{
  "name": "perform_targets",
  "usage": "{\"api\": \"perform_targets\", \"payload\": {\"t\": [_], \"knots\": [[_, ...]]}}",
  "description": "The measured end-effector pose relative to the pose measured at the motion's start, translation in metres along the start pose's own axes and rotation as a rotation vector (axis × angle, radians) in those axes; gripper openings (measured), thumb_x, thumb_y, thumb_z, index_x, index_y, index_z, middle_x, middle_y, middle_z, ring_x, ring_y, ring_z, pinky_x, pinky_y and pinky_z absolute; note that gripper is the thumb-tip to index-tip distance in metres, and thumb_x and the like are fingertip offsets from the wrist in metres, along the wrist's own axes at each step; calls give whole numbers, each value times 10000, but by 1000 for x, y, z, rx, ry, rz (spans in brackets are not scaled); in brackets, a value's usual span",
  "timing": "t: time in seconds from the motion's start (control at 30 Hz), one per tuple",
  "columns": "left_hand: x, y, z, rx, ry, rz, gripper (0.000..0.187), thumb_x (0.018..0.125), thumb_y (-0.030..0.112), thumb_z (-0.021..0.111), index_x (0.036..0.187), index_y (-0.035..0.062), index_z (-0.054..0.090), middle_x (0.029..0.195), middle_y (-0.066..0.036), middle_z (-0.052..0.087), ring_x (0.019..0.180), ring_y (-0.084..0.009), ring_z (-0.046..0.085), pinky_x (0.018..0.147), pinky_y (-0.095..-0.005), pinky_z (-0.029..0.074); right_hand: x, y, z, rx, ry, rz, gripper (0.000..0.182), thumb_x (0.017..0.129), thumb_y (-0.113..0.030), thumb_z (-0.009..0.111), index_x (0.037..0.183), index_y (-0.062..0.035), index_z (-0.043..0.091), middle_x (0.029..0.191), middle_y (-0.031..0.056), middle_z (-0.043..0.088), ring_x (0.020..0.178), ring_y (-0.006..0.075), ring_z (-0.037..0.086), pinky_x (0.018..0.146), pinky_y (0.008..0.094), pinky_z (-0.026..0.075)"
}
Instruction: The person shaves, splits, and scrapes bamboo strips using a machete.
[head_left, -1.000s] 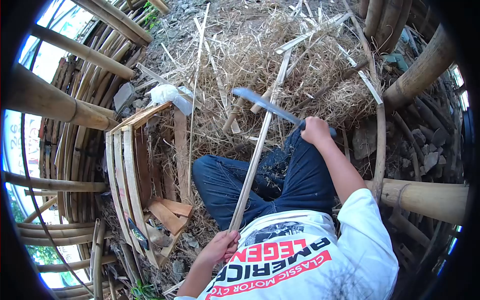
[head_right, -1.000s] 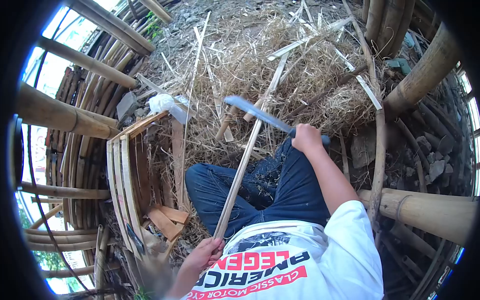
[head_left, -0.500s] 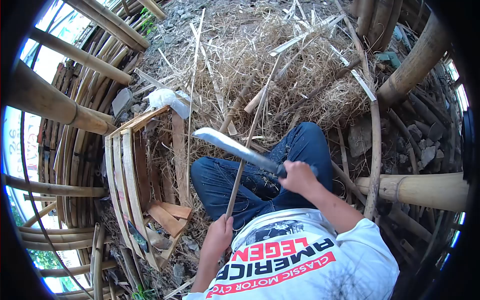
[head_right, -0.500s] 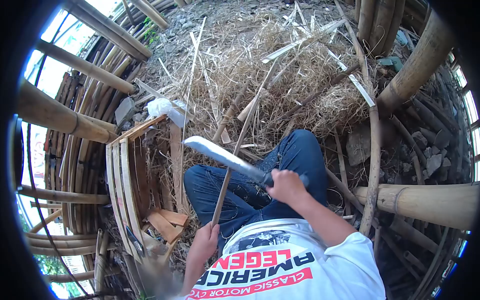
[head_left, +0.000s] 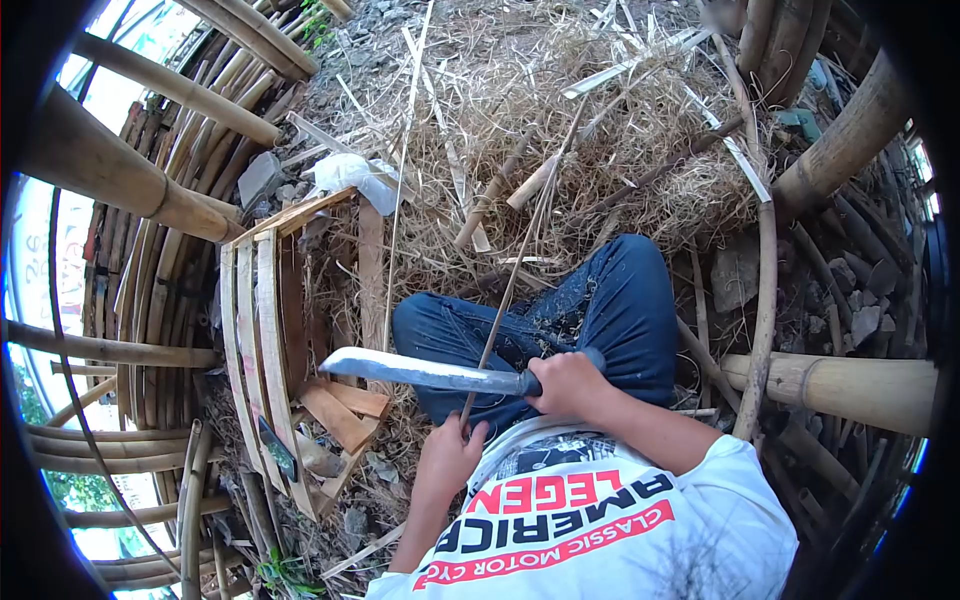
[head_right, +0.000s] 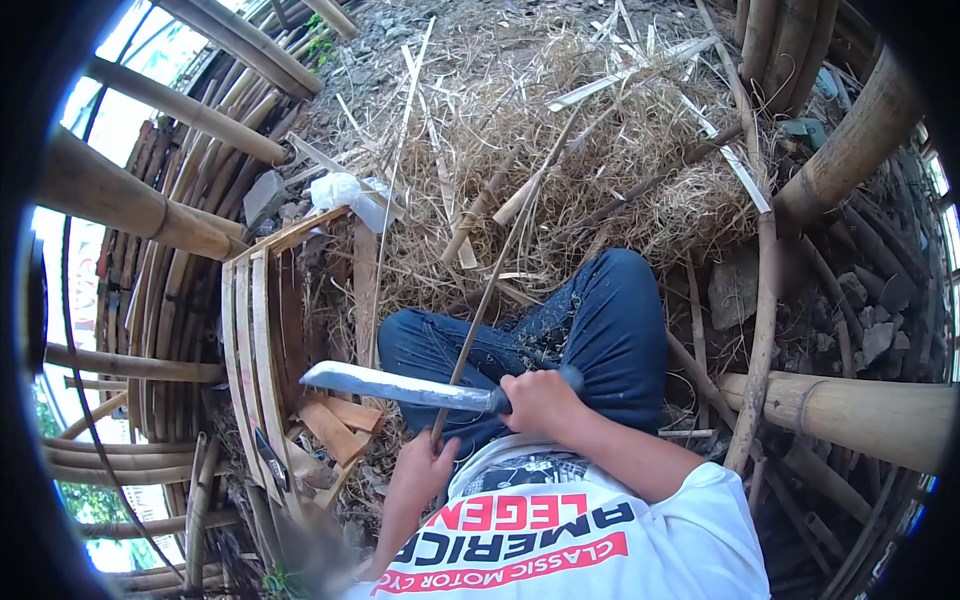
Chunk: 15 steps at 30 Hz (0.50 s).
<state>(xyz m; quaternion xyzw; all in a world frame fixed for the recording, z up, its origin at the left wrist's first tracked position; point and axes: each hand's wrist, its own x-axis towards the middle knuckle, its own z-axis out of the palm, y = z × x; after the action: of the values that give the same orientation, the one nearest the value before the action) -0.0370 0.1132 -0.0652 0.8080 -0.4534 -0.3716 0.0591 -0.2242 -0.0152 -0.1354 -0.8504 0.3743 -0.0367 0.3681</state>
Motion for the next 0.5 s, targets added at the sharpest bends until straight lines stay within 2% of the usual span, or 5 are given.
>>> {"api": "perform_targets", "payload": {"t": [0.2,0.3,0.37,0.4,0.5], "knots": [[8,-17,10,-191,-34,0,319,1001,263,523,963,-49,584,789,-281,631,816,-484,618,691,-477,482,20,24,-5,-166,5,-39,292,717,-288,754,831,-38,654,771,163,707,730,340,712,693,457,570],[8,-24,10,-290,-61,12,321,1014,250,506,955,-58,576,730,-249,608,716,-409,626,662,-451,471,31,51,-14,-188,89,123,274,718,-277,737,841,-41,670,797,180,708,761,352,712,723,458,575],[7,-26,8,-338,-108,15,333,1025,251,501,930,-59,573,657,-145,579,604,-242,568,599,-398,448,44,72,-22,-208,121,233,263,723,-268,728,846,-41,678,842,203,708,805,359,712,745,467,575],[6,-27,7,-338,-107,12,333,1025,251,501,930,-59,573,657,-145,579,604,-242,568,599,-398,448,50,79,-27,-230,158,247,261,723,-263,725,845,-36,688,841,201,709,815,361,713,757,467,577],[4,-29,5,-465,-198,-68,330,1037,260,496,884,-23,570,627,-22,522,568,-94,480,518,-321,401,72,91,-47,-257,160,338,269,727,-266,726,850,-29,701,838,204,711,825,363,713,771,463,578]]}}
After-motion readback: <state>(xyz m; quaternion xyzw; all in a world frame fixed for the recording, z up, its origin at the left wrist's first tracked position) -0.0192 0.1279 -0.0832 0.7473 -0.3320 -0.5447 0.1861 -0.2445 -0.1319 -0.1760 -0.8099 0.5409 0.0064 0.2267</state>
